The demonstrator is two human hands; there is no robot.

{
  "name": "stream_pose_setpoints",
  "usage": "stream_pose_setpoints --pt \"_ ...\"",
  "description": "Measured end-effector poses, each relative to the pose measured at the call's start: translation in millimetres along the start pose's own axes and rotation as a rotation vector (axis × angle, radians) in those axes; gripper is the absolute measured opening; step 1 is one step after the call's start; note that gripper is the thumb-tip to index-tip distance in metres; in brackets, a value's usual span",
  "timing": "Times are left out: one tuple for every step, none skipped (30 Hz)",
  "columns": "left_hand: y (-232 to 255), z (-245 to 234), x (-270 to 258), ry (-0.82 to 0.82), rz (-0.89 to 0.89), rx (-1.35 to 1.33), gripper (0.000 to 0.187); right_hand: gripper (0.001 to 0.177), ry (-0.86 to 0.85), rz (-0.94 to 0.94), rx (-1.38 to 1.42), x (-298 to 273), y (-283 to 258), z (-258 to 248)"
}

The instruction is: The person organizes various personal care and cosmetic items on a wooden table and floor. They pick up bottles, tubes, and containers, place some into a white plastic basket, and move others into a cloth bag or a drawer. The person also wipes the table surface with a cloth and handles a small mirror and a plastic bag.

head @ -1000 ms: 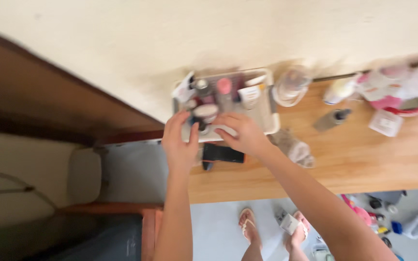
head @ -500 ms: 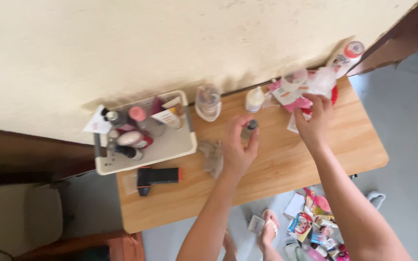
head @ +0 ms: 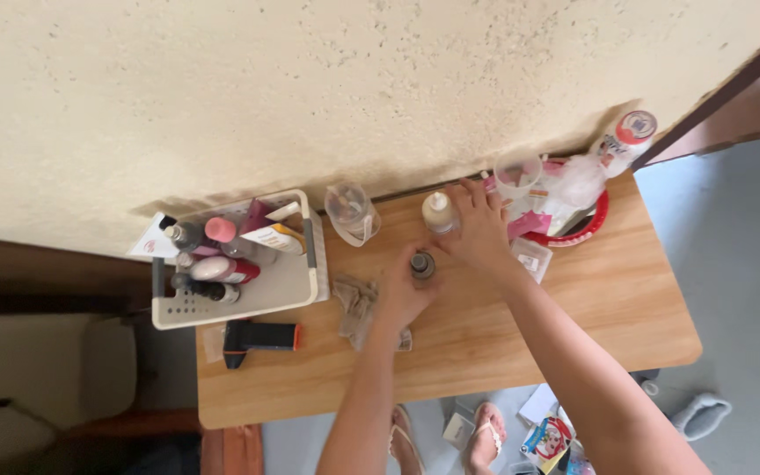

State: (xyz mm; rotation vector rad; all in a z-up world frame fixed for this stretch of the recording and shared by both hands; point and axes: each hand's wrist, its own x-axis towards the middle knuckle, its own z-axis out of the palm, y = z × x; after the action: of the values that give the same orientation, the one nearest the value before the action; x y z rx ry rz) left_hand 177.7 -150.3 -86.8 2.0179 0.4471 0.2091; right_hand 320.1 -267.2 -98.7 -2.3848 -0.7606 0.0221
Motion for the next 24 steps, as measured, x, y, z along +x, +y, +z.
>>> stream_pose_setpoints --pt "-4 7 -5 0.037 -0.026 0.004 0.055 0.084 -0.021 0.047 -0.028 3 -2 1" --pt "-7 11 -10 0.075 -0.051 0.008 0.053 0.077 -0.043 0.094 -0.055 6 -3 1" --pt "-9 14 -11 0.115 -0.073 0.011 0.051 0.071 -0.062 0.137 -0.085 8 -5 1" --pt "-10 13 -12 0.13 -0.111 -0.117 0.049 0.072 -0.029 0.122 0.046 8 -6 -1" --pt "-10 10 -13 0.148 -0.149 -0.248 0.047 0.074 0.001 0.103 0.174 6 -4 -6" --pt "-10 7 -15 0.166 -0.184 -0.38 0.045 0.075 0.031 0.084 0.303 5 -4 -11" --pt "-10 2 -21 0.17 -0.174 -0.417 0.045 0.072 0.012 0.068 0.439 3 -5 -15" --pt "-10 -5 -28 0.175 -0.162 -0.453 0.044 0.068 -0.008 0.052 0.574 1 -6 -21" --pt "-10 -12 -35 0.18 -0.15 -0.489 0.044 0.065 -0.03 0.036 0.711 -1 -11 -26" --pt "-10 -17 -42 0.175 -0.116 -0.551 0.045 0.064 -0.006 -0.038 0.602 -2 -19 -30" --pt "-9 -23 -50 0.174 -0.08 -0.612 0.046 0.063 0.018 -0.116 0.495 -1 -30 -34" --pt "-8 -29 -57 0.172 -0.042 -0.672 0.047 0.063 0.043 -0.195 0.388 0 -43 -37" --pt "-8 -36 -63 0.186 -0.086 -0.638 0.047 0.063 0.028 -0.196 0.473 0 -58 -39" --pt "-9 -42 -71 0.201 -0.131 -0.603 0.047 0.063 0.011 -0.195 0.559 0 -76 -39" --pt "-9 -49 -80 0.215 -0.181 -0.571 0.047 0.064 -0.011 -0.191 0.643 -3 -94 -37" --pt "-10 -56 -87 0.233 -0.133 -0.594 0.047 0.065 -0.05 -0.207 0.688 -4 -110 -35" --pt "-11 -65 -94 0.253 -0.08 -0.613 0.047 0.065 -0.087 -0.226 0.734 -4 -128 -30" --pt "-12 -75 -100 0.273 -0.026 -0.631 0.048 0.066 -0.124 -0.244 0.779 -4 -145 -24" --pt "-13 -86 -105 0.302 -0.056 -0.679 0.048 0.066 -0.156 -0.284 0.869 -5 -164 -15" --pt "-15 -98 -110 0.332 -0.085 -0.727 0.048 0.067 -0.189 -0.323 0.958 -6 -181 -4" --pt "-17 -109 -116 0.356 -0.113 -0.777 0.048 0.067 -0.219 -0.358 1.046 -8 -194 6" --pt "-19 -119 -122 0.378 -0.103 -0.761 0.048 0.069 -0.229 -0.356 0.984 -8 -204 15" --pt "-22 -130 -127 0.396 -0.092 -0.744 0.049 0.071 -0.235 -0.353 0.921 -6 -213 25" --pt "-25 -140 -131 0.415 -0.081 -0.728 0.049 0.073 -0.241 -0.351 0.858 -5 -221 34"
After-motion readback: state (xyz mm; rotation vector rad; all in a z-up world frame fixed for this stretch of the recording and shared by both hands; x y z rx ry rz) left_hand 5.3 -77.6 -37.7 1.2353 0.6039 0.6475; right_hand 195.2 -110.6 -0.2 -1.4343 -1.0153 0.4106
